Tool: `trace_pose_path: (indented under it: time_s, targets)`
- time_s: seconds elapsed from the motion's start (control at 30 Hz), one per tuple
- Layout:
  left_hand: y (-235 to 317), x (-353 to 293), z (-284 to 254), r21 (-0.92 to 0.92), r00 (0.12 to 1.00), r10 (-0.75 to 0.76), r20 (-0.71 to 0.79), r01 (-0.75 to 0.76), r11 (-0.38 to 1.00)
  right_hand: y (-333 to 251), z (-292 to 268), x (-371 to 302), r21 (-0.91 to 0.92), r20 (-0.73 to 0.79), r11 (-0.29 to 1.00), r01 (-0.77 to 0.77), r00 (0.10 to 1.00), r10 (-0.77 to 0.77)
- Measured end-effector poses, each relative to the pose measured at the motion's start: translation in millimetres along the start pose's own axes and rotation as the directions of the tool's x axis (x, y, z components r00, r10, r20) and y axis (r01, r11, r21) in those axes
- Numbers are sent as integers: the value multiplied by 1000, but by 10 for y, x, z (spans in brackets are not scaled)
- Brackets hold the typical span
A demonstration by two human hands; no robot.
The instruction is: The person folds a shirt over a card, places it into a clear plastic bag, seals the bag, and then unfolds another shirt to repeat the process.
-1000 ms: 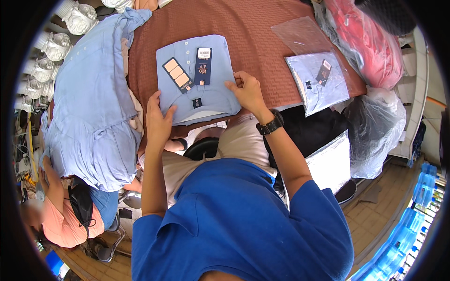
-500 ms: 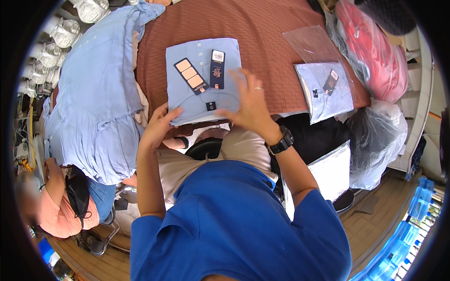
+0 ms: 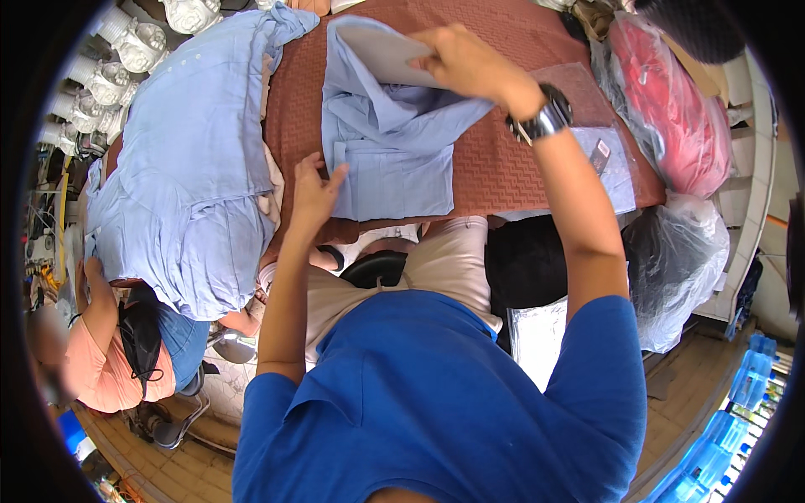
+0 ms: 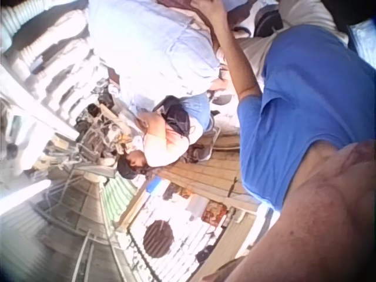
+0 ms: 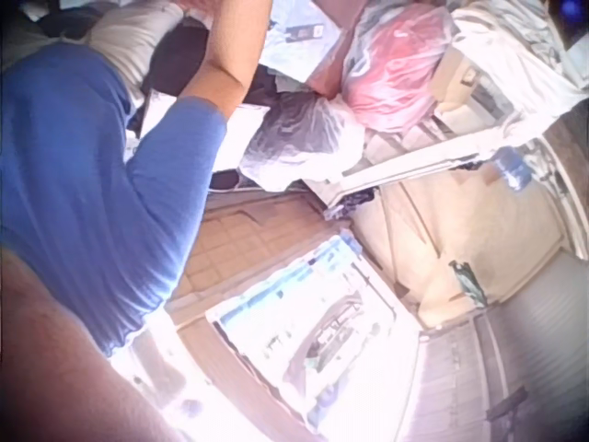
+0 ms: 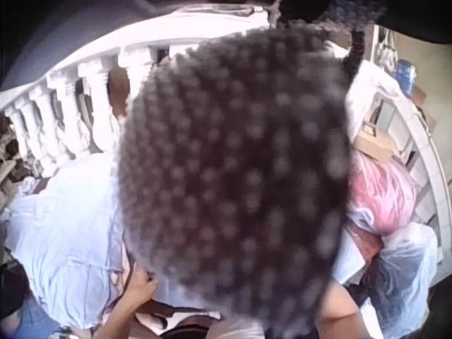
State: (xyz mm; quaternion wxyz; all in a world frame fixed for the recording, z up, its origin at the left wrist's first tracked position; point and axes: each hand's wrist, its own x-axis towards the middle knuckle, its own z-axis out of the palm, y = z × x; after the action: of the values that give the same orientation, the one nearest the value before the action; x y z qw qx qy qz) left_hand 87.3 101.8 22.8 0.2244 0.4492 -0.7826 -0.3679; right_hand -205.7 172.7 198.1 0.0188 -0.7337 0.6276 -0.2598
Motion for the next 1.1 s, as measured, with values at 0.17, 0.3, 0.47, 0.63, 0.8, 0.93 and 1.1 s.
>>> trace_pose_path:
  time_s: [0.17,0.3,0.47,0.63,0.8,0.93,1.1]
  targets:
    - [314,-43,158,183,958,-155,242,112,977,303,-367,425,89,149,995,-43,988,30]
    - [114,-19,147,-90,988,44,149,-30,995,394,-528,627,114,123,991,-76,990,62]
    - [671,-526,-475,-683,943,-59,327,278,676,496,-687,846,133,-27,987,-85,996,90]
    - [973,-964,-701,-804,935,1,356,305,511,641,-509,1179,72,-209,991,-111,970,124]
    - [640,-1121,-120,-593,846,-166,507,481,646,1178,252,1278,-93,-301,953,-289,920,250]
    - [436,-1232,-270,-61,516,-214,829,465,883,1160,886,945,-240,-414,908,-343,883,224]
    - [264,-809,-466,-195,953,151,264,-101,976,823,1020,-36,-153,-167,870,-469,880,445]
